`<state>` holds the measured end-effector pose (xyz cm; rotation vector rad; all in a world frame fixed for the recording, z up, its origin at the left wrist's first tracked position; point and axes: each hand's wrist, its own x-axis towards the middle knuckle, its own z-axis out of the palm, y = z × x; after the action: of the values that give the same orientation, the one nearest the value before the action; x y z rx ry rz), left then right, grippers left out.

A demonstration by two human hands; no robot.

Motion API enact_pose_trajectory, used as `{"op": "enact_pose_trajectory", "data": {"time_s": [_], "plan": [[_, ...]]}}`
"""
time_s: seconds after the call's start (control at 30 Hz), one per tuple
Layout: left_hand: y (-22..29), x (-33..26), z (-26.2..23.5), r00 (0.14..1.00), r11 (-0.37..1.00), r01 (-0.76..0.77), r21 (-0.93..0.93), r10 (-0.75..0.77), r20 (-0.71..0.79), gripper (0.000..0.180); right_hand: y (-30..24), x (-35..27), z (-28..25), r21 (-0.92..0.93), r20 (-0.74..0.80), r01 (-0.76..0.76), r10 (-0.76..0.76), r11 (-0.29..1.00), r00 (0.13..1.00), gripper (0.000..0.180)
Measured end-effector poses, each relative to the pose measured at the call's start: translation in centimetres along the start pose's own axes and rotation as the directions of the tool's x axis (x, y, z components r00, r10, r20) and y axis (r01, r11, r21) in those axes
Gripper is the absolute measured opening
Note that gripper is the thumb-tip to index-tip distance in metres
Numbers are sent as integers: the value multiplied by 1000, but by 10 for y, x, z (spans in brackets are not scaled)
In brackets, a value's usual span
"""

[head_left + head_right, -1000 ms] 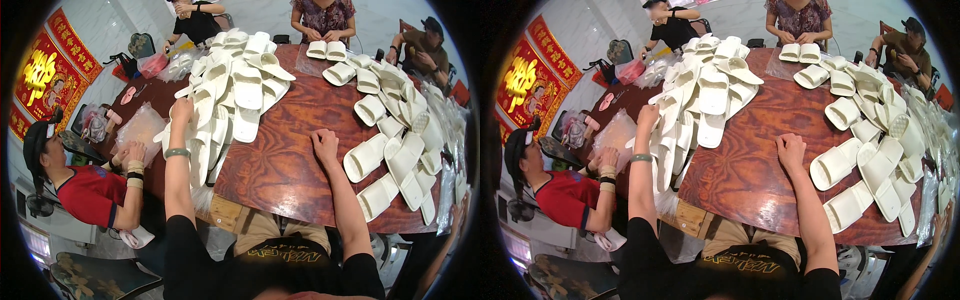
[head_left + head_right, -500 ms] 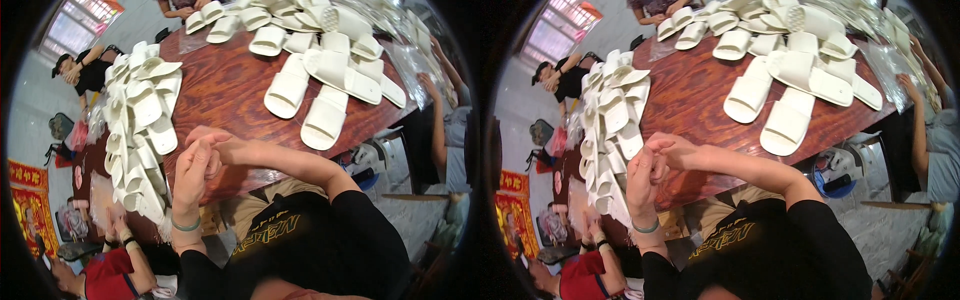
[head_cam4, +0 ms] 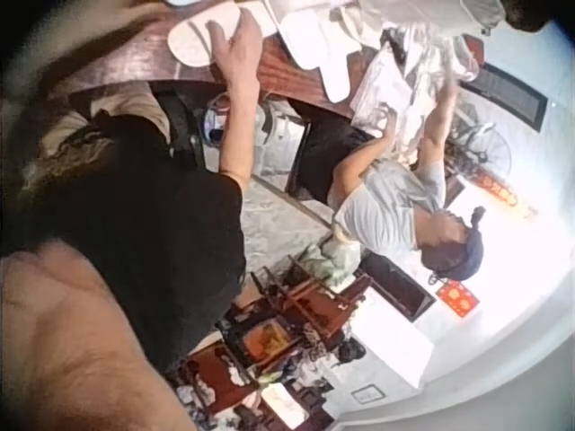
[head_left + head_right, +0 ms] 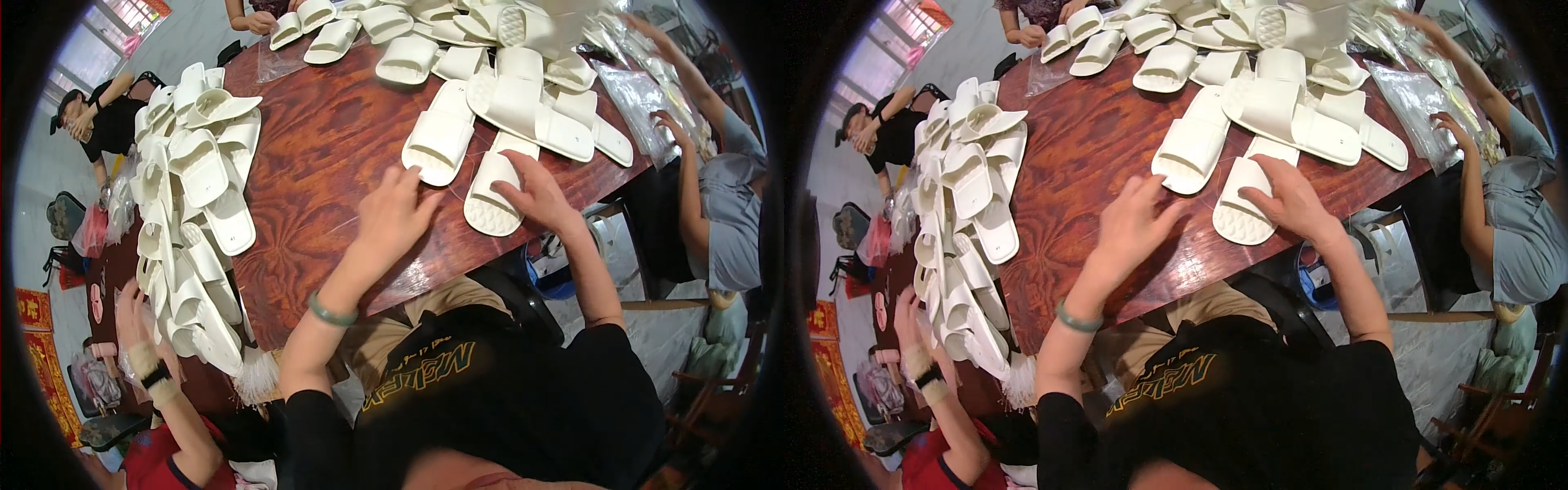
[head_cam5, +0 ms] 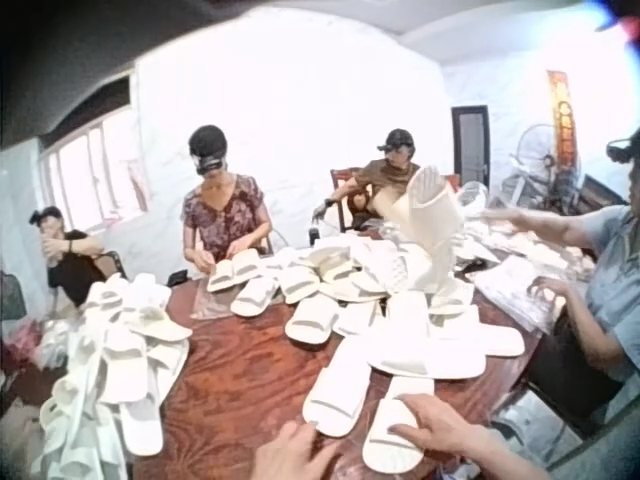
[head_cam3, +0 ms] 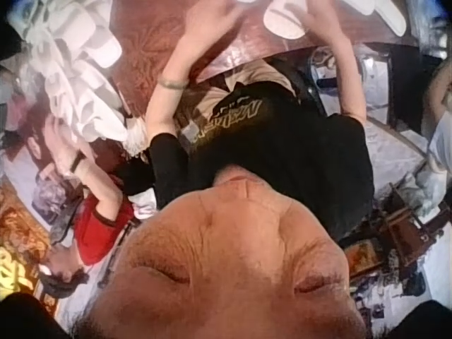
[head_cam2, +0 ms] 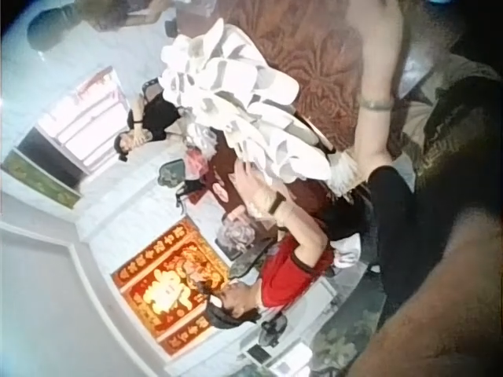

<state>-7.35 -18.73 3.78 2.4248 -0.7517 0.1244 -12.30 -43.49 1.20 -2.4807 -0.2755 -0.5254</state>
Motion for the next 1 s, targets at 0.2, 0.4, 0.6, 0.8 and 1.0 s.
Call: {"op": "enact_pose_trajectory", "data": {"time_s": [0.2,0.4,0.6,0.8,1.0], "plan": [[-5,40,60,988,983,58,-175,-81,-131,64,-1,3,15,177,14,-160,160,971,987,43],[-16,61,66,984,842,123,-525,-174,-49,73,-12,12,24,562,238,-351,260,749,936,37],[-17,74,77,960,571,262,-778,-235,150,59,-18,11,32,581,295,-404,280,706,914,36],[-47,56,57,979,636,191,-748,-182,95,47,-29,-3,25,661,416,-501,282,559,864,43],[-94,10,-55,838,623,435,-650,-15,546,45,-92,-11,63,816,569,-572,66,79,820,65]]}}
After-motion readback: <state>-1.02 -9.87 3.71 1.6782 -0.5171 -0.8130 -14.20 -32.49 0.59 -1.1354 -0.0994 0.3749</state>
